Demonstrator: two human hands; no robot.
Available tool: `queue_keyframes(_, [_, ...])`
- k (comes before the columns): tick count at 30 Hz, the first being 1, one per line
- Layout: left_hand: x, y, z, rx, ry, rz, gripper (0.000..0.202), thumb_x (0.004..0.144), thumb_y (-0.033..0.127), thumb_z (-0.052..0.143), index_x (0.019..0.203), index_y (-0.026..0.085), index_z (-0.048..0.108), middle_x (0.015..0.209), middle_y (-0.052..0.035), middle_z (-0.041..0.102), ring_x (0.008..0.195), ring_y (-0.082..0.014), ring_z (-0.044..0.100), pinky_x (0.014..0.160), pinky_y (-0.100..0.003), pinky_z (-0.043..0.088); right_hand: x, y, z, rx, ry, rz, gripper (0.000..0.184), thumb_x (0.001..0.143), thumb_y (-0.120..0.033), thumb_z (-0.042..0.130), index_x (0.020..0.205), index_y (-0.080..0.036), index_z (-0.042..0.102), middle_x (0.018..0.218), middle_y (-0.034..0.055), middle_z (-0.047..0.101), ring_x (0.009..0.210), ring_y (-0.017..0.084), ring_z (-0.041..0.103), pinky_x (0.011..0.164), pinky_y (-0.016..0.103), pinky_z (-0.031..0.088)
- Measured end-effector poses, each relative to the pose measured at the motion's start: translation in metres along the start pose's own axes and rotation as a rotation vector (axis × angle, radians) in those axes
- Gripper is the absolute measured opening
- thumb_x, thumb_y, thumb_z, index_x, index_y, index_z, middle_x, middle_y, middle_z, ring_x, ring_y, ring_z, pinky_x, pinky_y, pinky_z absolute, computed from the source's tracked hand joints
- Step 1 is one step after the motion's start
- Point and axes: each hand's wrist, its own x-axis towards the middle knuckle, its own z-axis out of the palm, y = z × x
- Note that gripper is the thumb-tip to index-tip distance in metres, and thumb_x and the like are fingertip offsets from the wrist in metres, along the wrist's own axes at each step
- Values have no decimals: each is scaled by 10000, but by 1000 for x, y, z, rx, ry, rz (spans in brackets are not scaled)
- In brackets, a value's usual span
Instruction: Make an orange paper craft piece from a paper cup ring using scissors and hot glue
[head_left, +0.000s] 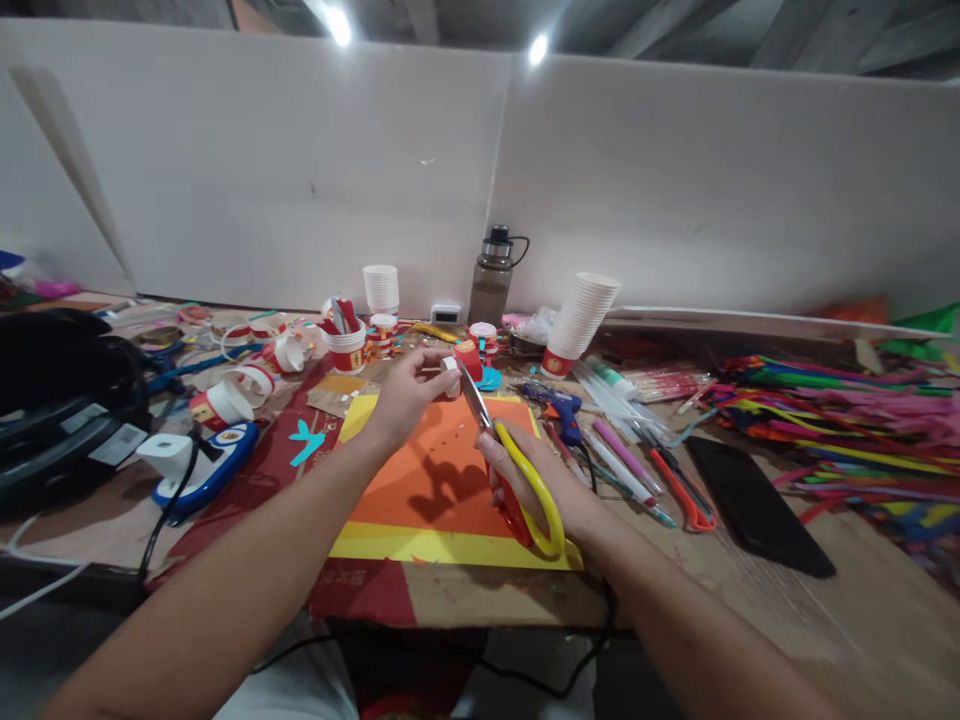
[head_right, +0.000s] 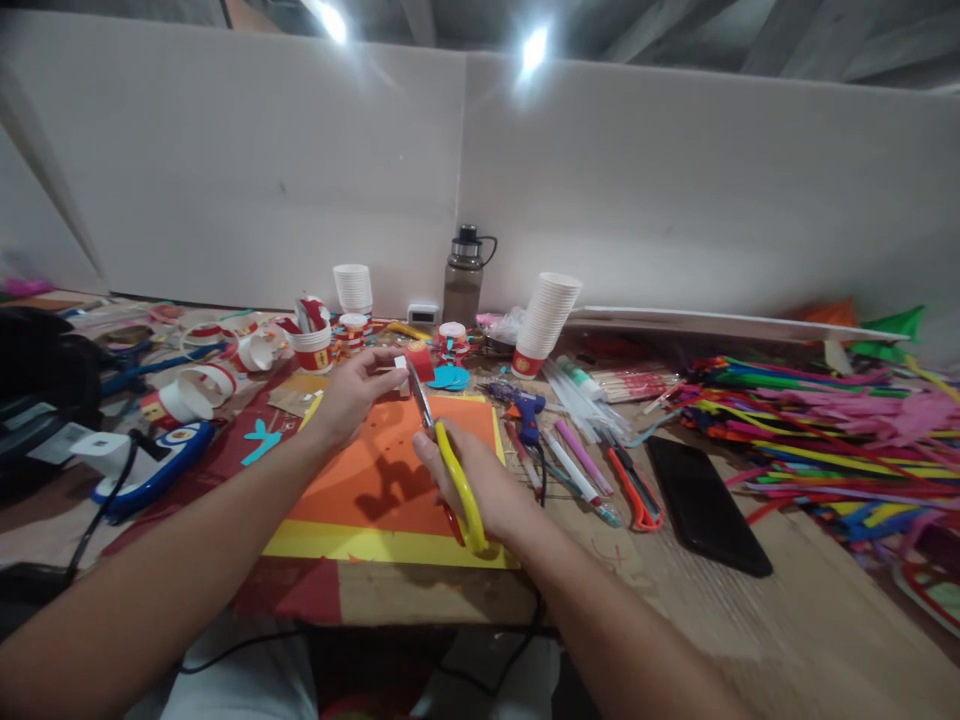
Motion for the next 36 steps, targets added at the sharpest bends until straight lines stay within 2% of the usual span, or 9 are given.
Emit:
queue_keyframes(6, [-2,1,0,148,-22,71,372,753,329,719,1066,150,626,840,-42,668,698,-135,614,675,-291,533,-1,0,-3,-24,-14,-34,380,927,-603,397,892,-231,465,692,-53,502,520,100,539,512,238,481])
queue_keyframes(11, [-4,1,0,323,-1,186,370,767,319,700,1093,159,633,1035,-95,677,861,-184,646,751,-309,526,0,4,0,-4,26,-39,403,922,-624,394,847,-231,439,655,-57,498,495,105,542,483,233,472])
queue_keyframes(14, [-6,-1,1,378,19,218,382,759,328,705,1095,162,632,1052,-102,674,877,-200,649,752,-325,533,0,3,1,-5,42,1,422,915,-640,394,826,-230,435,620,-59,502,456,108,541,433,222,435])
queue_keyframes(19, [-8,-1,4,389,21,176,378,747,333,709,1070,151,635,992,-92,683,834,-188,645,725,-312,525,1,1,0,0,33,65,440,917,-648,362,811,-226,429,613,-51,521,419,111,541,385,220,409])
queue_keyframes(24, [-7,3,3,323,-9,116,362,746,320,702,1057,143,648,923,-76,693,782,-169,641,705,-294,512,1,-4,-3,-70,47,102,367,925,-580,383,834,-229,431,592,-52,511,403,115,524,352,216,395])
queue_keyframes(28, [-7,4,3,357,-3,118,383,733,312,706,1071,143,644,955,-80,702,798,-174,650,706,-292,512,-1,-9,-5,-100,43,102,327,950,-522,348,828,-229,427,573,-53,494,395,110,508,350,210,385])
queue_keyframes(36, [-4,5,-1,455,-5,106,372,706,304,695,1041,144,671,1003,-89,701,837,-186,650,725,-300,515,2,0,-3,-35,25,83,374,941,-569,355,854,-221,463,582,-53,495,410,101,498,378,206,387])
